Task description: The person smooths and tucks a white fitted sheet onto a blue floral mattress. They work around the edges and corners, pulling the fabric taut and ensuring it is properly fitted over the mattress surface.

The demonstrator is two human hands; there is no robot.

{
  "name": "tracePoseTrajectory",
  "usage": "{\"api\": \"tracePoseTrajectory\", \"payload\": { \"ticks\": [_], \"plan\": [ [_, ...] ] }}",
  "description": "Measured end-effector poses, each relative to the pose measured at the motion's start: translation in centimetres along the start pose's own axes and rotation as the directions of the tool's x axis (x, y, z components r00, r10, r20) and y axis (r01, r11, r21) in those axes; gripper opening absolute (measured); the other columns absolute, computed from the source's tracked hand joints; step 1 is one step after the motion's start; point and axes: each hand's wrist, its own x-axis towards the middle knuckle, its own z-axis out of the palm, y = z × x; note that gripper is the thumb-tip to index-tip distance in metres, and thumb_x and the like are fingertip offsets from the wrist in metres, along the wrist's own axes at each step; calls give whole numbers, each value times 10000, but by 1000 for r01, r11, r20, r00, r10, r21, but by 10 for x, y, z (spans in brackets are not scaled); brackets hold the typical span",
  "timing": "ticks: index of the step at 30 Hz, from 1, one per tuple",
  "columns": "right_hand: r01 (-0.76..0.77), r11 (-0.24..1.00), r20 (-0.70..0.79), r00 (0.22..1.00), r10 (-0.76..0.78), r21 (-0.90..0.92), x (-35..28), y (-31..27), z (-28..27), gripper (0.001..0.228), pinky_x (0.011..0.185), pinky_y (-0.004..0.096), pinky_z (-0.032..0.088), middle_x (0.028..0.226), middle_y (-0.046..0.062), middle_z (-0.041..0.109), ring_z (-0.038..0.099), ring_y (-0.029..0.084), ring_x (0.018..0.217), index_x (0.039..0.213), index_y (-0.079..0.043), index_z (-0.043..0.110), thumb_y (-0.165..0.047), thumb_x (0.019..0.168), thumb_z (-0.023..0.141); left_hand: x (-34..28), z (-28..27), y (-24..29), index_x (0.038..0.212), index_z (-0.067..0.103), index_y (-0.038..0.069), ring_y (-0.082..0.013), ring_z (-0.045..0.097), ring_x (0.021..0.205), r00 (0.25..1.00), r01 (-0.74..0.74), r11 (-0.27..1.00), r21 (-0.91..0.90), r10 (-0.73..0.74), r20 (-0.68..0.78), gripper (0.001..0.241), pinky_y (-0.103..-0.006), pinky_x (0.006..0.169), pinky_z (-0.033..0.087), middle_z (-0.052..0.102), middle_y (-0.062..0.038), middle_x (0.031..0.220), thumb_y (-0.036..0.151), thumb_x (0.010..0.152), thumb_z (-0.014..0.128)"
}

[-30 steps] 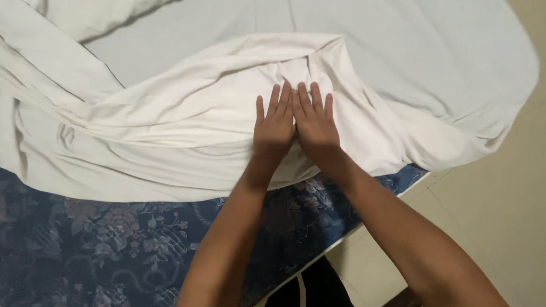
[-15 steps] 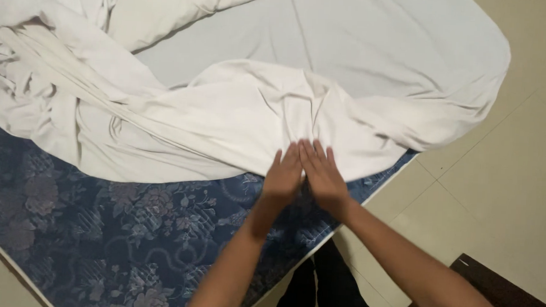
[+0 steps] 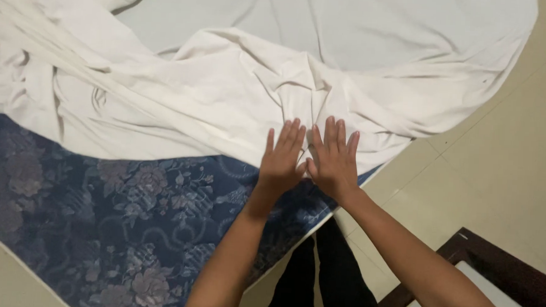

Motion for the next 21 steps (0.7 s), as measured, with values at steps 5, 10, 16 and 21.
{"api": "tracePoseTrajectory", "payload": {
  "ticks": [5, 10, 16, 21],
  "plan": [
    [24, 998, 20, 1000, -23, -65, 39, 30, 19, 875, 1134, 771, 107, 1652, 258, 209, 183, 475, 1527, 1592, -101, 317, -363, 860, 717, 46, 13, -24, 1573, 339, 62, -329, 216, 1547, 985, 75, 996, 51, -82, 151, 1004, -621, 1222, 155, 257, -161, 1663, 416, 752, 795],
    [116, 947, 52, 993, -106, -299, 51, 65, 59, 820, 1206, 712, 145, 1693, 236, 290, 244, 404, 1582, 1621, -54, 349, -201, 882, 673, 67, 47, -40, 1586, 399, 86, -318, 263, 1557, 999, -22, 977, 211, 15, 36, 954, -600, 1238, 197, 313, -142, 1674, 429, 781, 778],
    [201, 970, 70, 979, -193, -135, 88, 68, 27, 709, 1223, 644, 239, 1641, 264, 359, 297, 427, 1555, 1554, 75, 395, -91, 897, 603, 99, 35, -37, 1433, 580, 57, -286, 431, 1526, 991, -39, 956, 292, 76, -114, 520, -521, 1260, 312, 510, -123, 1595, 166, 941, 708],
    [309, 947, -129, 946, -296, 91, 166, 75, -49, 624, 1252, 642, 183, 1661, 291, 322, 235, 441, 1571, 1577, 77, 374, 11, 972, 511, 171, -16, -41, 1480, 544, -27, -337, 373, 1548, 978, -34, 984, 177, 69, -196, 503, -510, 1287, 280, 473, -191, 1602, 156, 1020, 635]
  ]
}}
